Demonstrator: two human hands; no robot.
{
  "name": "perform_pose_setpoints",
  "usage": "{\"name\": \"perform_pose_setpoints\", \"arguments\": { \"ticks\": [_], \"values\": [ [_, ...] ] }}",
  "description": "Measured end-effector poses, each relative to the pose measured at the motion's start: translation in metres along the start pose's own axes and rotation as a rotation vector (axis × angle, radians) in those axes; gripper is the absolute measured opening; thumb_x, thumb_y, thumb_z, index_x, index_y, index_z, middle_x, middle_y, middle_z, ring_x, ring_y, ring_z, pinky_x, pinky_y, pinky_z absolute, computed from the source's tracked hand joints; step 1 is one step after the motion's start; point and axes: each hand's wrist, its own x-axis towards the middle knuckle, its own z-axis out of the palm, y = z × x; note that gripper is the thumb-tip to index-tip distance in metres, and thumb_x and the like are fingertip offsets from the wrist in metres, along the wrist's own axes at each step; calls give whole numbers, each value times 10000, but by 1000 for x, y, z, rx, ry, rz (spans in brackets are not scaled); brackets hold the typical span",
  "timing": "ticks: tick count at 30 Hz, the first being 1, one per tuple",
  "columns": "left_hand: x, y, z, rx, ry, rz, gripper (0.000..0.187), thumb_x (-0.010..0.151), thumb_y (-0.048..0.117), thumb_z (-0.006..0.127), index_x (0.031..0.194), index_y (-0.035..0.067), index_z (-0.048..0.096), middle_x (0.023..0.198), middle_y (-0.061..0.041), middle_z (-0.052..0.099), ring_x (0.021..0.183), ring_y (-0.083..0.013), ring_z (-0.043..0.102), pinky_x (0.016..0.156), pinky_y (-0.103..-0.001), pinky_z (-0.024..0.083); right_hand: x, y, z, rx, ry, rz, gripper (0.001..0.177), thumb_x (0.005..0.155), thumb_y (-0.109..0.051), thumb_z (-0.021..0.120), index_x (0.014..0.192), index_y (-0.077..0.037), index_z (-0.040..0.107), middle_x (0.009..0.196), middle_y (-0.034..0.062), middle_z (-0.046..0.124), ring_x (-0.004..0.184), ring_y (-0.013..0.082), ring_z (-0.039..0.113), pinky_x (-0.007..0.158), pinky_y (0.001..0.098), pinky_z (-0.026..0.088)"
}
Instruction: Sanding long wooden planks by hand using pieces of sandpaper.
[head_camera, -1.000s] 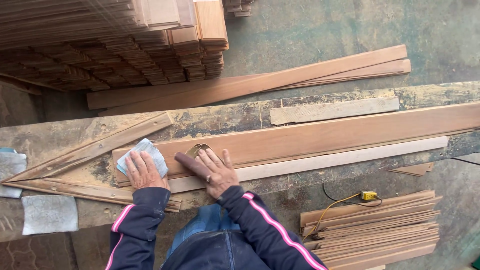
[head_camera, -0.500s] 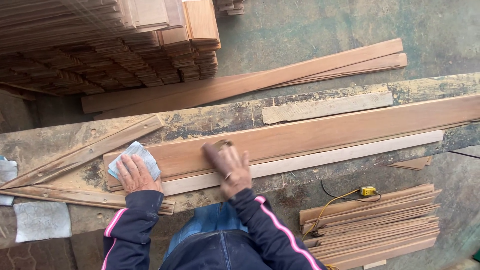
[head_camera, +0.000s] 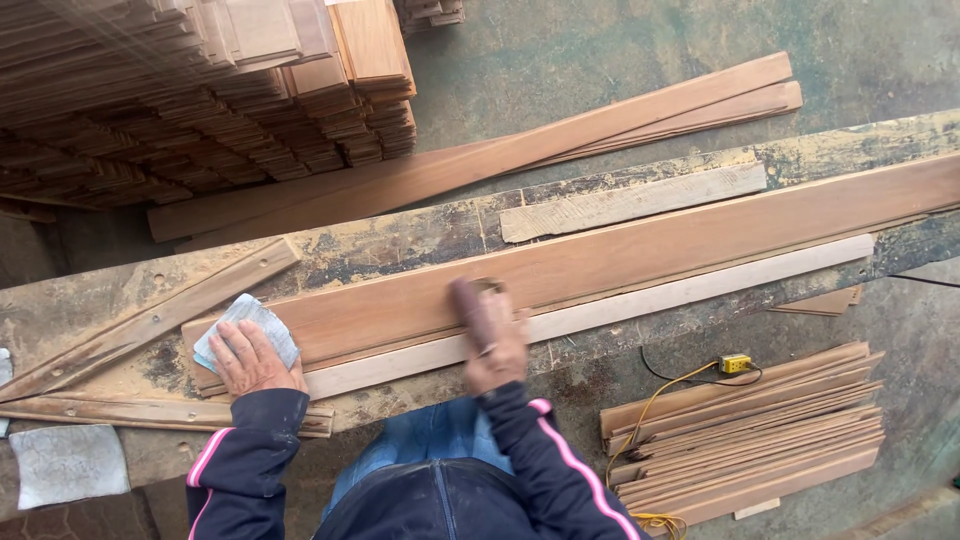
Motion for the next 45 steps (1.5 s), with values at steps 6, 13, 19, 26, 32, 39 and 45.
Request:
{"name": "perform_pose_setpoints", "arguments": {
  "ticks": [6, 13, 19, 26, 32, 39, 45],
  "values": [
    [3, -5, 5, 4, -16, 27, 1054, 840, 345, 739, 1619, -110, 194, 1699, -353, 79, 1580, -532, 81, 1277, -620, 146, 19, 87, -10, -15, -135, 118, 498, 977, -226, 607, 1444, -54, 618, 1197, 126, 715, 1063, 235, 645, 1372, 603, 221],
    [-2, -3, 4, -8, 28, 18, 1057, 824, 342, 738, 1623, -94, 200, 1701, -343, 91, 1579, -530, 90, 1275, -617, 141, 49, 192, -57, -162, 228, 765, 531, 1017, -356, 669, 1352, 47, 582, 1201, 259, 712, 1424, 519, 433, 1252, 563, 267],
    [0, -4, 11, 34, 40, 20, 1047, 851, 358, 731, 1632, -97, 203, 1720, -339, 102, 1602, -514, 96, 1312, -602, 145, 17, -11, 14, 22, -140, -162, 754, 737, -15, 614, 1481, -48, 493, 1536, 191, 489, 1478, 350, 416, 1246, 599, 174],
    [1, -6, 10, 31, 28, 11, 1041, 854, 369, 714, 1633, -86, 196, 1726, -323, 91, 1603, -506, 88, 1295, -600, 154, 65, 190, -52, -137, -240, 583, 605, 1031, -487, 541, 1382, 6, 545, 1341, 367, 534, 1326, 422, 540, 1300, 492, 207],
    [1, -9, 14, 41, 12, 4, 1047, 859, 378, 708, 1641, -88, 191, 1729, -324, 81, 1606, -511, 85, 1294, -602, 152, 61, 203, -34, -113, 252, 593, 605, 1003, -390, 682, 1403, 35, 520, 1373, 377, 540, 1402, 581, 426, 1195, 580, 372],
    [3, -11, 16, -41, 63, 1, 979, 901, 405, 635, 1644, -62, 202, 1736, -319, 99, 1610, -505, 92, 1299, -611, 148, 40, -16, -14, 216, -399, -354, 729, 797, -106, 617, 1509, -83, 460, 1611, 135, 412, 1530, 305, 320, 1271, 595, 110],
    [-4, 19, 53, -102, 157, -159, 942, 965, 419, 613, 1667, -66, 216, 1733, -351, 111, 1606, -532, 94, 1280, -635, 142, 83, 148, -64, -34, -255, -455, 611, 861, -188, 665, 1463, -213, 568, 1574, 78, 463, 1491, 239, 377, 1241, 586, 98]
  ]
}}
